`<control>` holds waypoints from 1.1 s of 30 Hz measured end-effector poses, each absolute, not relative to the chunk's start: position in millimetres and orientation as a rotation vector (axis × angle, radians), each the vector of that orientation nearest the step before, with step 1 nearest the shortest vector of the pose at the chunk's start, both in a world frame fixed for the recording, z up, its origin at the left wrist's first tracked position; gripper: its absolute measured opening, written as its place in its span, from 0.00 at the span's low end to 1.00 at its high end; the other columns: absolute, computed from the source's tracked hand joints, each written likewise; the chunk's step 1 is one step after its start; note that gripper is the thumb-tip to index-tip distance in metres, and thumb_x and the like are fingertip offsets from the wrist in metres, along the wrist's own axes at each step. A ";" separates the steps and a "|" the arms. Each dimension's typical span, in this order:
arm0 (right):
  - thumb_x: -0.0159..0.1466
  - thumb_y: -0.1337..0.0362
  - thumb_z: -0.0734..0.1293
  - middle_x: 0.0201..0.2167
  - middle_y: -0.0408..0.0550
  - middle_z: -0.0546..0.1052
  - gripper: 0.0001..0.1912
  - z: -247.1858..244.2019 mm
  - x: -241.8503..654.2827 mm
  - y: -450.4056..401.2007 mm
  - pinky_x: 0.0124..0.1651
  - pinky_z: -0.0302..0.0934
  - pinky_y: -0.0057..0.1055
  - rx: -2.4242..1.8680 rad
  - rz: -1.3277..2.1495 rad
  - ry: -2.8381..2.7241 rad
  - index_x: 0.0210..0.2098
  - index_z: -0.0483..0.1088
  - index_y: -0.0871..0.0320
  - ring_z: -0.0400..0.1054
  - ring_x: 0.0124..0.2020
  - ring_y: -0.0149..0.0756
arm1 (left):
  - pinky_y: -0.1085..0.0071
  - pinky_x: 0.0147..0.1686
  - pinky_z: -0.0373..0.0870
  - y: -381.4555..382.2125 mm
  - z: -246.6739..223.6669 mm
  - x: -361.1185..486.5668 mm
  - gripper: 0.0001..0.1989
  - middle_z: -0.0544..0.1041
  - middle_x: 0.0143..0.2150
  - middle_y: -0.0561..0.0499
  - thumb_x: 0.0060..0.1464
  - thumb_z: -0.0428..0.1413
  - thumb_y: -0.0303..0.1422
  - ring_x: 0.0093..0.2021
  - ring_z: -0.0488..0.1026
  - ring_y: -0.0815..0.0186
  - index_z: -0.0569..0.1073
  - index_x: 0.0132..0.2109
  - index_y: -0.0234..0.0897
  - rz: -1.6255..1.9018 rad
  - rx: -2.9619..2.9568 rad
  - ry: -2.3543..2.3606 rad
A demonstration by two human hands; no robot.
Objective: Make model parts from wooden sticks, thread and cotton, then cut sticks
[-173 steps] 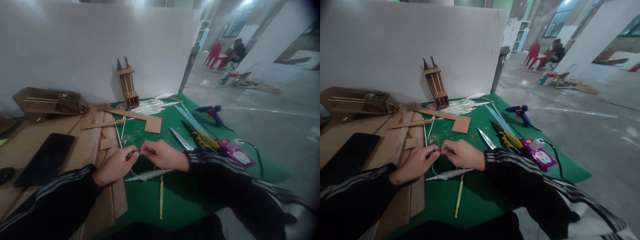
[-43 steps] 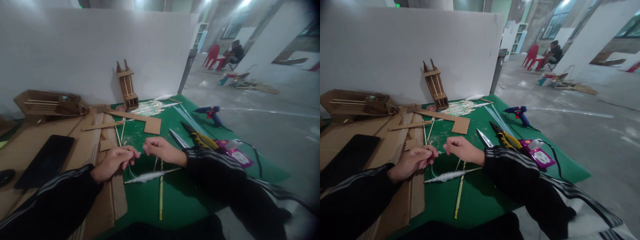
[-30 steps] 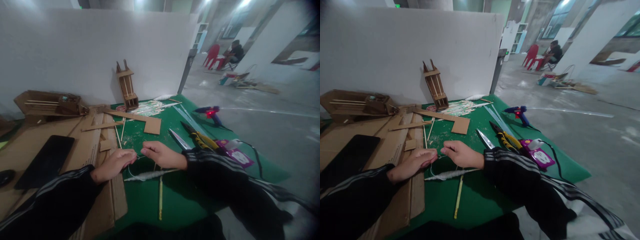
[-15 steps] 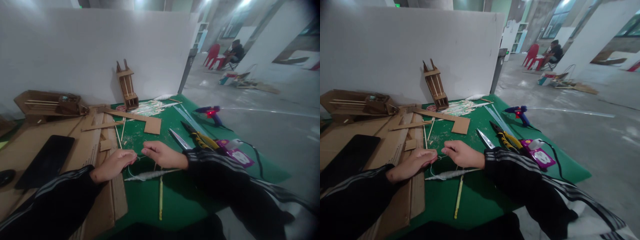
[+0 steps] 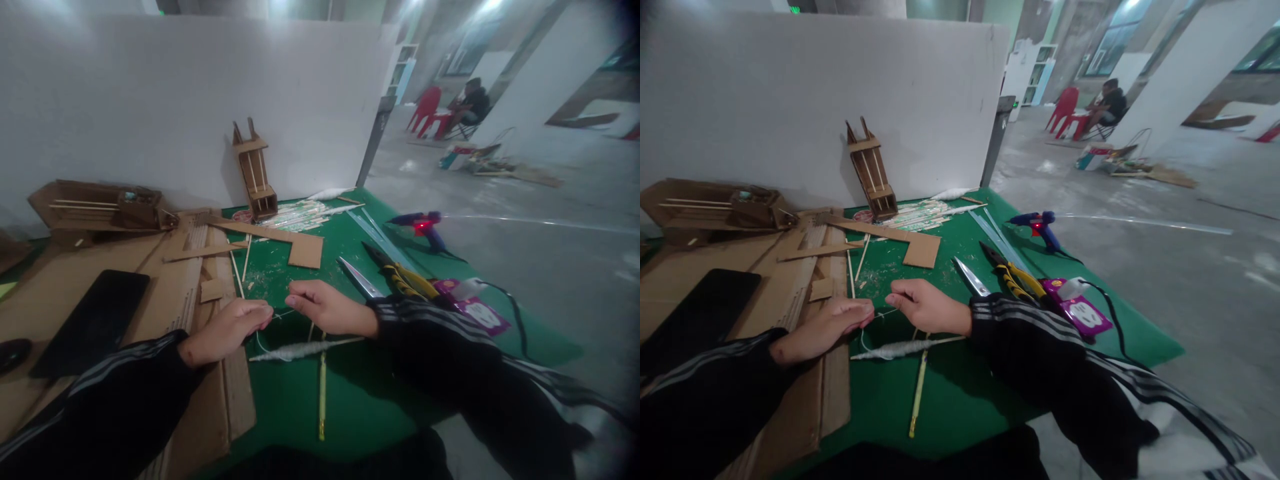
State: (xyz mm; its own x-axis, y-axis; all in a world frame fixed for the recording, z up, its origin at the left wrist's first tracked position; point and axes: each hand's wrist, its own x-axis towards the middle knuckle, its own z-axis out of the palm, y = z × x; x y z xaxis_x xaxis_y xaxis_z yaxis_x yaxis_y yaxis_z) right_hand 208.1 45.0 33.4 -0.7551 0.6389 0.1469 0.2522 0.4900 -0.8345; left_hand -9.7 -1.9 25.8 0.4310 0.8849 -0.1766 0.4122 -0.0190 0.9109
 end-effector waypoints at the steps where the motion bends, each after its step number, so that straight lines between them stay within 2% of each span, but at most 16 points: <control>1: 0.69 0.58 0.57 0.22 0.36 0.53 0.18 33.2 208.3 45.1 0.30 0.47 0.27 -0.737 1.179 -2.299 0.24 0.53 0.56 0.50 0.25 0.29 | 0.72 0.24 0.49 -1.9 25.8 -9.6 0.21 0.57 0.21 0.58 0.62 0.45 0.45 0.23 0.54 0.70 0.63 0.25 0.37 0.559 1.629 1.158; 33: 0.69 0.58 0.57 0.22 0.35 0.52 0.18 30.8 210.8 47.0 0.29 0.46 0.26 -0.748 1.143 -2.343 0.24 0.53 0.56 0.50 0.25 0.28 | 0.72 0.27 0.51 -2.9 31.3 -9.0 0.20 0.58 0.23 0.58 0.63 0.44 0.41 0.25 0.55 0.69 0.62 0.25 0.37 0.518 1.701 1.150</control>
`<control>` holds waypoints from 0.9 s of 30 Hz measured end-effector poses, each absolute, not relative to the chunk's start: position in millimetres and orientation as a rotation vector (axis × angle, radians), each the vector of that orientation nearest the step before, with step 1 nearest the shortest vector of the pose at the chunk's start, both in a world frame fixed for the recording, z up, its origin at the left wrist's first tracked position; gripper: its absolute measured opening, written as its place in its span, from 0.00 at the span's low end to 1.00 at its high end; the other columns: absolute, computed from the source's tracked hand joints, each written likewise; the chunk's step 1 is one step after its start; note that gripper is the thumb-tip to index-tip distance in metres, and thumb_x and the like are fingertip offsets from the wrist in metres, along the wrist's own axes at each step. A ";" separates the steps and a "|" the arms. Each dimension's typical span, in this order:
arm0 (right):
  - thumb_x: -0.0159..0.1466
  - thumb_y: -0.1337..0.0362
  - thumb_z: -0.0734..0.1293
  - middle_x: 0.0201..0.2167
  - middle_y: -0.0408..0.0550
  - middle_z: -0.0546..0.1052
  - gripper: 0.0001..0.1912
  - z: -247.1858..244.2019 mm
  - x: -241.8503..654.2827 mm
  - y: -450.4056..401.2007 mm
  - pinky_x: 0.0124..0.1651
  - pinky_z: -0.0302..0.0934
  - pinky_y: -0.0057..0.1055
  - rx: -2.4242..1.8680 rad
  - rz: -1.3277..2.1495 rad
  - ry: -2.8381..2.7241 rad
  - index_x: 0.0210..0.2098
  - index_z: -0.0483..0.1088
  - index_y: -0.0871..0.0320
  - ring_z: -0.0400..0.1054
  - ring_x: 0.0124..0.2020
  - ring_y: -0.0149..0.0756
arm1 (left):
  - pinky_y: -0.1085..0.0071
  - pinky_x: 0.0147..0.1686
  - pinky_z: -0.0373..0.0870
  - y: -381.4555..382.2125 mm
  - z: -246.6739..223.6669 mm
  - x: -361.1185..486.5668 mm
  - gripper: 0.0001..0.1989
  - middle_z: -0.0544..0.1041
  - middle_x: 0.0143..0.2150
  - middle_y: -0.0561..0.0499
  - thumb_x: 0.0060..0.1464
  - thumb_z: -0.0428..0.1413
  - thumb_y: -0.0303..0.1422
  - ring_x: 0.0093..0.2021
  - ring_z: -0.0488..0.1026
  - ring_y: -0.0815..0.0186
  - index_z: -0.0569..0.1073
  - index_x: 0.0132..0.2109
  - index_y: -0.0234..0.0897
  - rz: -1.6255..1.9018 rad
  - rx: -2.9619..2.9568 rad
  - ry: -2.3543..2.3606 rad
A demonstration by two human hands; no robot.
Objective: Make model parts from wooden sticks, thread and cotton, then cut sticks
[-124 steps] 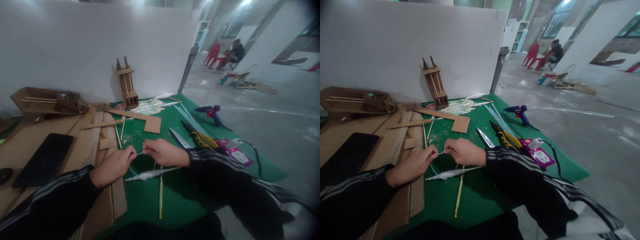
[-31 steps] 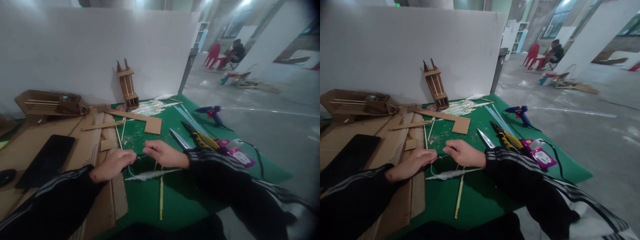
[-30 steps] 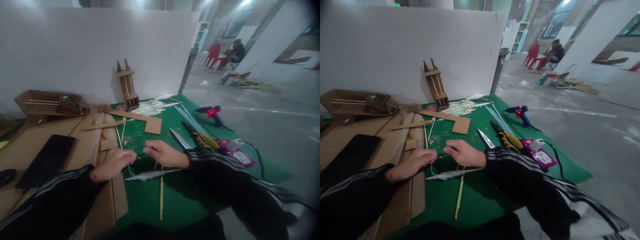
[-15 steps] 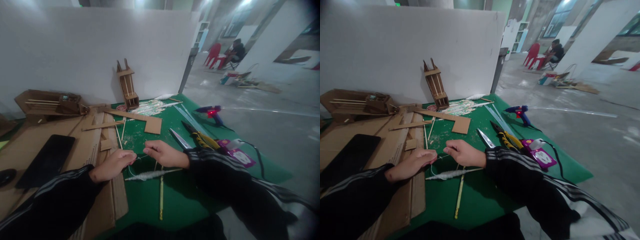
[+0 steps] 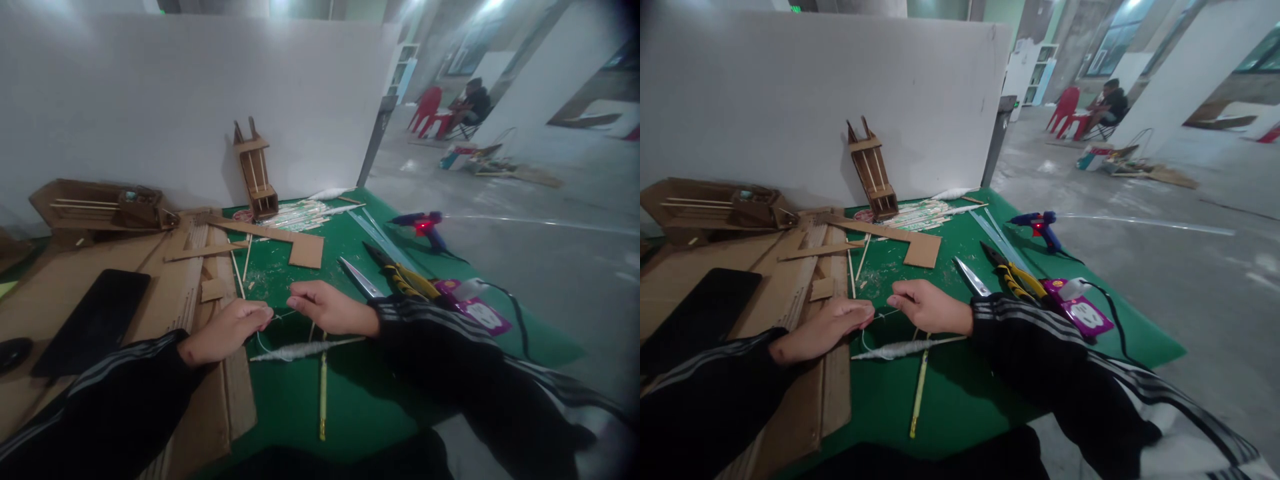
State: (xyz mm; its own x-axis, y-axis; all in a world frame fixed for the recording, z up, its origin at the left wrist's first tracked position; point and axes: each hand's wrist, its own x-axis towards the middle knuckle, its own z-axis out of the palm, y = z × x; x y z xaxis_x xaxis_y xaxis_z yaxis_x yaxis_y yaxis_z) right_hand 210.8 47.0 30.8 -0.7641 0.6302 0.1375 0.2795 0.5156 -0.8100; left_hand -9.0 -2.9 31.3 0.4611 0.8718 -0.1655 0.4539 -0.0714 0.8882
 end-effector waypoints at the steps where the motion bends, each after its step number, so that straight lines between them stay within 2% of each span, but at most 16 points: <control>1: 0.69 0.58 0.57 0.22 0.35 0.52 0.18 30.7 210.8 47.0 0.29 0.46 0.26 -0.748 1.143 -2.344 0.24 0.53 0.56 0.49 0.25 0.28 | 0.72 0.27 0.51 -2.9 31.2 -9.1 0.20 0.58 0.23 0.58 0.63 0.44 0.41 0.26 0.55 0.69 0.62 0.25 0.37 0.519 1.704 1.150; 16: 0.69 0.57 0.57 0.22 0.35 0.53 0.19 30.3 211.2 47.7 0.29 0.47 0.27 -0.745 1.144 -2.346 0.24 0.54 0.56 0.50 0.25 0.28 | 0.72 0.27 0.52 -2.3 26.5 -11.1 0.20 0.58 0.23 0.58 0.63 0.45 0.42 0.26 0.56 0.69 0.62 0.25 0.37 0.546 1.711 1.146; 20: 0.69 0.58 0.58 0.21 0.36 0.56 0.18 33.6 211.2 48.2 0.29 0.48 0.26 -0.737 1.159 -2.342 0.24 0.55 0.57 0.52 0.25 0.28 | 0.73 0.27 0.52 -2.1 25.0 -11.9 0.21 0.58 0.22 0.58 0.63 0.46 0.41 0.25 0.56 0.70 0.62 0.24 0.36 0.579 1.697 1.142; 24: 0.68 0.58 0.59 0.21 0.37 0.61 0.18 37.4 212.7 47.8 0.28 0.51 0.25 -0.711 1.191 -2.356 0.24 0.59 0.58 0.55 0.24 0.27 | 0.74 0.23 0.51 -4.9 24.0 -14.4 0.21 0.57 0.19 0.59 0.63 0.46 0.41 0.21 0.55 0.71 0.67 0.24 0.36 0.639 1.668 1.127; 27: 0.65 0.57 0.63 0.22 0.36 0.61 0.15 38.9 213.3 45.2 0.27 0.50 0.24 -0.746 1.125 -2.327 0.26 0.59 0.58 0.54 0.24 0.27 | 0.74 0.23 0.54 -7.7 25.2 -15.2 0.21 0.61 0.22 0.57 0.63 0.46 0.40 0.20 0.57 0.72 0.71 0.27 0.34 0.714 1.662 1.086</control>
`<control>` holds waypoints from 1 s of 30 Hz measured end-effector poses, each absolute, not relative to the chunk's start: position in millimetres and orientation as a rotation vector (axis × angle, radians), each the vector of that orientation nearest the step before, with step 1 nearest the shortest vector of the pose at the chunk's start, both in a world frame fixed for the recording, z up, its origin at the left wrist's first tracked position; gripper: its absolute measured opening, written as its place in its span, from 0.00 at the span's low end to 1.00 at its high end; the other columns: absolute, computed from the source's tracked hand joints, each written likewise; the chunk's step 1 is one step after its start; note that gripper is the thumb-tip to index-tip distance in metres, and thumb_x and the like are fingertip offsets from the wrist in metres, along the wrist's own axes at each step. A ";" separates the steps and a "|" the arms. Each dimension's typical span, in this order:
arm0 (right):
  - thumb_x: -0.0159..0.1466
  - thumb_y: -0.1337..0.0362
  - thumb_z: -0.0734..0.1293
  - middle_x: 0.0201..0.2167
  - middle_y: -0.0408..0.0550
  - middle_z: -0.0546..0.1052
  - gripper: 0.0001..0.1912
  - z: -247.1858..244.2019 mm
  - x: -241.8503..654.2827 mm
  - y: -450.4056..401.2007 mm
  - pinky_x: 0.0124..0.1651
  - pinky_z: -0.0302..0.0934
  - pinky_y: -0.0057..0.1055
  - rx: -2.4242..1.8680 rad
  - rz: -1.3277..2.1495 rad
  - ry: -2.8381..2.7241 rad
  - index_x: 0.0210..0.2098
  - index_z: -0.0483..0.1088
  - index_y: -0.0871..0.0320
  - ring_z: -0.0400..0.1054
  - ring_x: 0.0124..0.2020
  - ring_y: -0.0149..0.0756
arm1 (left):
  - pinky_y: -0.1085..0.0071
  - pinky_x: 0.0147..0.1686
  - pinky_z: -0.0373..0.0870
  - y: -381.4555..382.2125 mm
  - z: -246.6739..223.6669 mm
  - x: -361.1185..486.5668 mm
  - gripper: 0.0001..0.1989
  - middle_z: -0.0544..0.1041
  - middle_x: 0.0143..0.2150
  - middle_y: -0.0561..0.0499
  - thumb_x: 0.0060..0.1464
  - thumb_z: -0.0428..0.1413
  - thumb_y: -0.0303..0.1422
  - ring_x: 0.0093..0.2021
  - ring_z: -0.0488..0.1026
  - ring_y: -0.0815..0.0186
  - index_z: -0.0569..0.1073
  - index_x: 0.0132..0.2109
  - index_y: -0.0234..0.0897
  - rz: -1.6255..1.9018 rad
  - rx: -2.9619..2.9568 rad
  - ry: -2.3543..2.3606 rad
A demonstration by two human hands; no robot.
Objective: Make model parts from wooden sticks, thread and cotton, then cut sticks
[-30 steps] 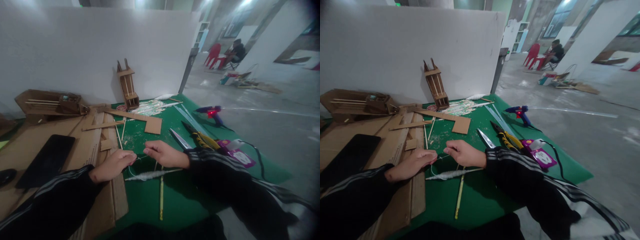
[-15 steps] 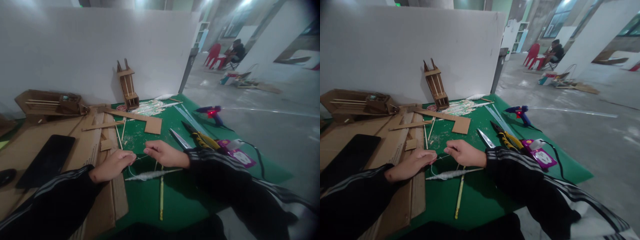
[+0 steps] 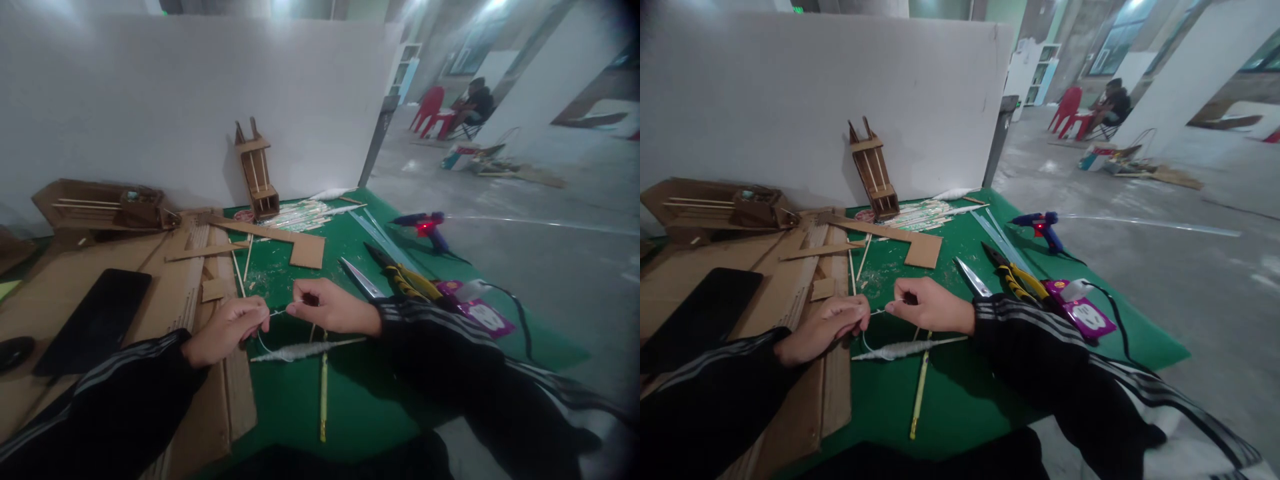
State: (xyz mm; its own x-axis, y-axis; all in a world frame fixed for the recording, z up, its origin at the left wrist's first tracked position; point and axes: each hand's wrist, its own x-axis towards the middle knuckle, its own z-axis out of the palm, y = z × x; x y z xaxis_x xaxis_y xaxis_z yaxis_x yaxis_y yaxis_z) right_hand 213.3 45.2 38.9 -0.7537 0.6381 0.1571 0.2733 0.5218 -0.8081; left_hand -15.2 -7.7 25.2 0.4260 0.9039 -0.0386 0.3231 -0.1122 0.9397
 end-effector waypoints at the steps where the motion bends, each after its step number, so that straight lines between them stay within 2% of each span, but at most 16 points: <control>1: 0.64 0.58 0.65 0.23 0.36 0.61 0.14 39.1 213.1 43.8 0.27 0.50 0.24 -0.757 1.105 -2.316 0.28 0.59 0.57 0.54 0.24 0.27 | 0.74 0.23 0.54 -8.3 25.7 -15.1 0.21 0.63 0.24 0.56 0.63 0.46 0.40 0.20 0.57 0.73 0.72 0.28 0.34 0.738 1.661 1.072; 4: 0.61 0.59 0.69 0.24 0.35 0.63 0.12 38.8 211.7 39.0 0.27 0.50 0.23 -0.758 0.965 -2.373 0.36 0.61 0.57 0.57 0.24 0.27 | 0.74 0.22 0.52 -9.0 26.9 -14.4 0.20 0.68 0.28 0.54 0.63 0.46 0.40 0.20 0.57 0.75 0.73 0.29 0.32 0.776 1.653 1.031; 8: 0.60 0.62 0.70 0.23 0.35 0.62 0.13 35.6 208.7 35.5 0.27 0.49 0.24 -0.725 0.754 -2.475 0.42 0.66 0.57 0.58 0.23 0.28 | 0.74 0.21 0.51 -9.4 28.2 -13.3 0.21 0.69 0.29 0.52 0.63 0.47 0.42 0.19 0.57 0.75 0.73 0.29 0.32 0.786 1.648 0.979; 12: 0.63 0.67 0.66 0.23 0.38 0.64 0.06 33.6 207.6 35.7 0.29 0.51 0.24 -0.656 0.720 -2.499 0.40 0.70 0.58 0.59 0.24 0.28 | 0.73 0.22 0.54 -10.7 29.2 -13.6 0.24 0.69 0.29 0.51 0.62 0.48 0.46 0.20 0.57 0.75 0.74 0.28 0.31 0.792 1.664 0.950; 15: 0.64 0.69 0.64 0.23 0.39 0.66 0.05 34.2 208.3 36.2 0.29 0.53 0.23 -0.614 0.711 -2.510 0.39 0.71 0.59 0.60 0.24 0.28 | 0.72 0.26 0.60 -11.2 28.2 -12.9 0.25 0.72 0.29 0.49 0.61 0.48 0.48 0.25 0.64 0.70 0.74 0.29 0.31 0.800 1.652 0.963; 17: 0.64 0.70 0.64 0.24 0.40 0.68 0.05 35.0 208.8 36.1 0.29 0.53 0.23 -0.600 0.711 -2.516 0.38 0.71 0.59 0.61 0.24 0.28 | 0.72 0.30 0.64 -11.3 26.6 -11.0 0.22 0.73 0.30 0.49 0.63 0.46 0.47 0.29 0.69 0.67 0.72 0.32 0.33 0.825 1.612 1.005; 19: 0.63 0.70 0.64 0.24 0.40 0.68 0.05 35.4 209.1 35.7 0.28 0.53 0.23 -0.600 0.710 -2.519 0.38 0.71 0.60 0.61 0.24 0.28 | 0.71 0.31 0.67 -11.2 24.3 -8.0 0.17 0.72 0.30 0.52 0.64 0.45 0.44 0.29 0.70 0.68 0.68 0.37 0.36 0.843 1.563 1.073; 21: 0.64 0.70 0.63 0.23 0.39 0.67 0.05 35.2 208.9 35.1 0.28 0.53 0.23 -0.609 0.706 -2.522 0.38 0.71 0.60 0.61 0.23 0.28 | 0.73 0.28 0.67 -10.9 21.6 -5.0 0.11 0.71 0.29 0.55 0.63 0.48 0.41 0.26 0.69 0.69 0.66 0.44 0.38 0.829 1.534 1.144; 23: 0.64 0.69 0.63 0.23 0.40 0.68 0.05 34.2 208.3 34.5 0.28 0.53 0.23 -0.619 0.704 -2.527 0.38 0.71 0.60 0.61 0.23 0.28 | 0.74 0.26 0.67 -10.5 18.9 -2.9 0.12 0.70 0.28 0.56 0.60 0.51 0.38 0.25 0.69 0.69 0.66 0.48 0.38 0.784 1.544 1.194; 30: 0.63 0.68 0.64 0.24 0.41 0.71 0.05 28.5 206.5 32.7 0.29 0.55 0.23 -0.669 0.698 -2.539 0.37 0.71 0.60 0.63 0.25 0.29 | 0.76 0.23 0.61 -9.5 14.6 -2.7 0.12 0.73 0.27 0.54 0.59 0.52 0.36 0.24 0.68 0.69 0.74 0.45 0.36 0.682 1.662 1.283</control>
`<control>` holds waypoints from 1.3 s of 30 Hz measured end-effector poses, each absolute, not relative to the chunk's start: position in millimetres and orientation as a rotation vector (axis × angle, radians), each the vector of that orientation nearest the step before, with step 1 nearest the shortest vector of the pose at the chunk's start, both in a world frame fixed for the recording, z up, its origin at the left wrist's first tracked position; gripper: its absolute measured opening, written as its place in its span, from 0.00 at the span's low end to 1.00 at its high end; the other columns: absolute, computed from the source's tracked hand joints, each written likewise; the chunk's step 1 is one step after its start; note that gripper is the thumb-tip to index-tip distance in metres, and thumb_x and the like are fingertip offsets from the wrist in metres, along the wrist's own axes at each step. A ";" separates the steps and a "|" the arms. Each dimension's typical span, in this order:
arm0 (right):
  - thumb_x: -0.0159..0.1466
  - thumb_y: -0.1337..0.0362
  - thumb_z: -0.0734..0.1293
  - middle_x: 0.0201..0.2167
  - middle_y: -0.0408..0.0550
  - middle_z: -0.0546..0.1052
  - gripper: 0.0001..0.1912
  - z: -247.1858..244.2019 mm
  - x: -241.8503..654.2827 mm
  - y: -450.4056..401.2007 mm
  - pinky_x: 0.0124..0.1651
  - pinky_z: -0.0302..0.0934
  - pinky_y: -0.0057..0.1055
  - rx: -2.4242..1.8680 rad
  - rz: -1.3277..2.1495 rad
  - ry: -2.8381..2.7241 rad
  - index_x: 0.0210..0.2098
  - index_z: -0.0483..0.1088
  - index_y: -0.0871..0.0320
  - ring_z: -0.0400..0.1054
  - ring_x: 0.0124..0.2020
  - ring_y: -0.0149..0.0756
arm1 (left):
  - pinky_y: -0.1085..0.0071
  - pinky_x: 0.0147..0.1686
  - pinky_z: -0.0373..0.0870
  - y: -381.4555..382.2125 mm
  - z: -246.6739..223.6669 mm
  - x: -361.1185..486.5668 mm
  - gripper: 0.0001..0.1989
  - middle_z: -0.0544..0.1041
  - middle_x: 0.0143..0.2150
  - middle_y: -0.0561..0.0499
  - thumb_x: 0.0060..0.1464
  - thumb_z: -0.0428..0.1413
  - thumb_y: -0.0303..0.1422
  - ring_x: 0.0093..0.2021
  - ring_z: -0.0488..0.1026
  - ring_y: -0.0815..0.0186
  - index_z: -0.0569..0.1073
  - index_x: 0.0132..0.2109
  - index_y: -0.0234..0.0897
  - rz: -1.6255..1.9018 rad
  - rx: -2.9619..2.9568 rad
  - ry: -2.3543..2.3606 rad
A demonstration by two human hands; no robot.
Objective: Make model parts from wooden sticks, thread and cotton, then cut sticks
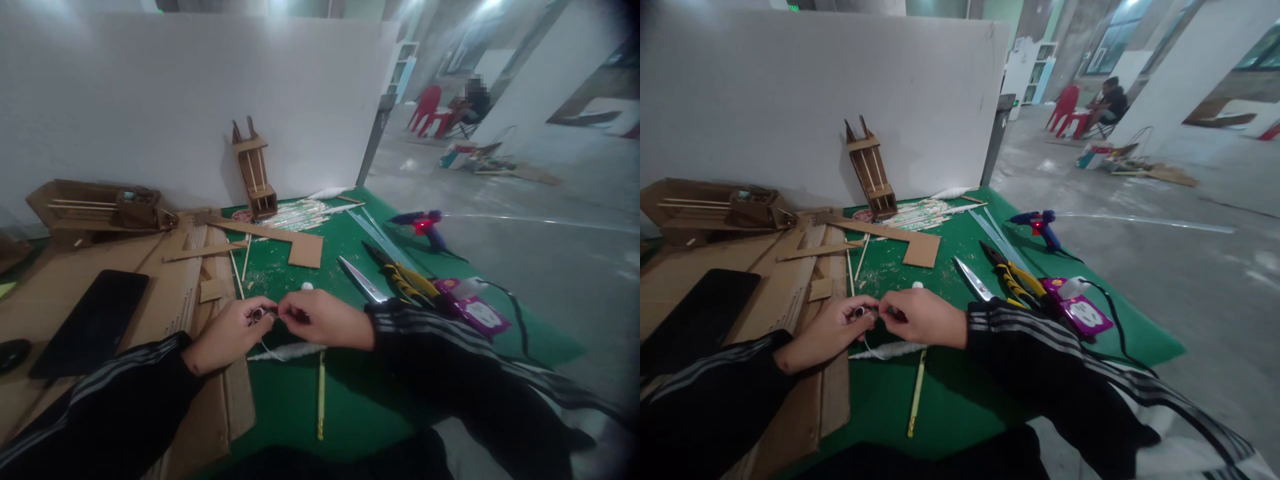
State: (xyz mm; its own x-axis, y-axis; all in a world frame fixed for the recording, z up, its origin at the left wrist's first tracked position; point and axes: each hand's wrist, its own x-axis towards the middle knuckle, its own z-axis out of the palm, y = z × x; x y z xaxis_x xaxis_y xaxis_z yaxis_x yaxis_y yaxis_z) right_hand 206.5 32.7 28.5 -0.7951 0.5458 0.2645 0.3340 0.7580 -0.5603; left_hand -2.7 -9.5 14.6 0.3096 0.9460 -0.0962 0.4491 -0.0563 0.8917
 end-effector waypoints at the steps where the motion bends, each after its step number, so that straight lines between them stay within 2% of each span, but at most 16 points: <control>1: 0.63 0.69 0.64 0.24 0.41 0.71 0.04 28.2 206.4 32.5 0.29 0.55 0.23 -0.676 0.698 -2.538 0.37 0.71 0.59 0.63 0.25 0.29 | 0.76 0.22 0.61 -9.4 14.7 -2.8 0.11 0.72 0.26 0.55 0.59 0.52 0.36 0.24 0.68 0.69 0.75 0.43 0.36 0.676 1.671 1.289; 4: 0.61 0.70 0.65 0.24 0.40 0.71 0.04 28.4 206.3 31.9 0.29 0.54 0.22 -0.693 0.699 -2.537 0.36 0.70 0.59 0.63 0.24 0.28 | 0.77 0.21 0.61 -9.4 15.2 -2.1 0.09 0.72 0.25 0.55 0.59 0.52 0.36 0.23 0.68 0.70 0.74 0.40 0.36 0.662 1.680 1.295; 9: 0.61 0.71 0.64 0.24 0.40 0.71 0.04 30.2 205.6 30.5 0.28 0.53 0.23 -0.702 0.703 -2.541 0.36 0.68 0.59 0.62 0.23 0.28 | 0.77 0.21 0.62 -11.7 17.4 1.2 0.09 0.76 0.28 0.54 0.60 0.50 0.37 0.22 0.68 0.70 0.71 0.40 0.38 0.660 1.677 1.287; 16: 0.59 0.74 0.64 0.25 0.40 0.71 0.06 34.5 208.1 30.8 0.27 0.54 0.22 -0.710 0.719 -2.528 0.35 0.65 0.58 0.62 0.23 0.28 | 0.78 0.21 0.63 -11.6 22.2 -2.1 0.08 0.76 0.27 0.55 0.61 0.49 0.36 0.22 0.69 0.71 0.66 0.36 0.38 0.695 1.669 1.295; 20: 0.65 0.69 0.62 0.24 0.40 0.70 0.03 35.6 209.8 32.6 0.27 0.54 0.23 -0.742 0.704 -2.518 0.39 0.65 0.59 0.62 0.23 0.28 | 0.78 0.21 0.63 -9.7 22.8 -2.3 0.10 0.76 0.28 0.53 0.62 0.49 0.38 0.22 0.69 0.72 0.67 0.36 0.37 0.705 1.651 1.274; 24: 0.64 0.65 0.64 0.25 0.41 0.72 0.12 36.1 209.8 30.5 0.28 0.55 0.25 -0.768 0.645 -2.539 0.47 0.64 0.60 0.64 0.24 0.31 | 0.77 0.22 0.64 -11.2 22.7 1.0 0.11 0.76 0.28 0.53 0.62 0.49 0.39 0.22 0.69 0.72 0.68 0.38 0.36 0.705 1.625 1.249; 27: 0.63 0.63 0.65 0.32 0.47 0.76 0.14 34.7 209.6 29.2 0.32 0.57 0.28 -0.733 0.464 -2.589 0.48 0.67 0.59 0.69 0.31 0.35 | 0.78 0.23 0.65 -12.8 21.2 2.3 0.11 0.74 0.27 0.54 0.62 0.49 0.40 0.23 0.69 0.72 0.68 0.39 0.36 0.712 1.588 1.245; 30: 0.65 0.62 0.64 0.37 0.50 0.78 0.12 31.7 209.2 29.7 0.35 0.58 0.28 -0.661 0.290 -2.624 0.47 0.69 0.58 0.71 0.37 0.37 | 0.78 0.23 0.66 -13.1 18.7 2.8 0.12 0.73 0.26 0.55 0.62 0.50 0.41 0.23 0.69 0.71 0.68 0.38 0.37 0.709 1.558 1.248; 33: 0.67 0.64 0.61 0.34 0.48 0.78 0.08 30.0 208.6 30.5 0.34 0.57 0.27 -0.624 0.201 -2.630 0.43 0.70 0.58 0.70 0.34 0.35 | 0.78 0.22 0.66 -12.9 16.3 3.0 0.12 0.72 0.25 0.56 0.61 0.51 0.41 0.23 0.69 0.71 0.68 0.37 0.37 0.703 1.554 1.257; 39: 0.67 0.66 0.60 0.28 0.46 0.75 0.08 31.2 208.4 30.3 0.32 0.53 0.27 -0.581 0.140 -2.650 0.35 0.71 0.58 0.67 0.31 0.33 | 0.77 0.19 0.64 -13.1 14.0 2.4 0.11 0.70 0.22 0.57 0.61 0.50 0.40 0.20 0.68 0.70 0.69 0.38 0.38 0.669 1.628 1.296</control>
State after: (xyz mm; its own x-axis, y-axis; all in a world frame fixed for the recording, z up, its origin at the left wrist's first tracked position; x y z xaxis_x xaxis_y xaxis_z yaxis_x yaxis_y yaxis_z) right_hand 208.4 30.3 31.2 -0.8236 0.4202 0.3809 0.3777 0.9074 -0.1843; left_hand 2.4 -13.1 14.0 0.2979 0.9464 -0.1252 0.4465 -0.0221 0.8945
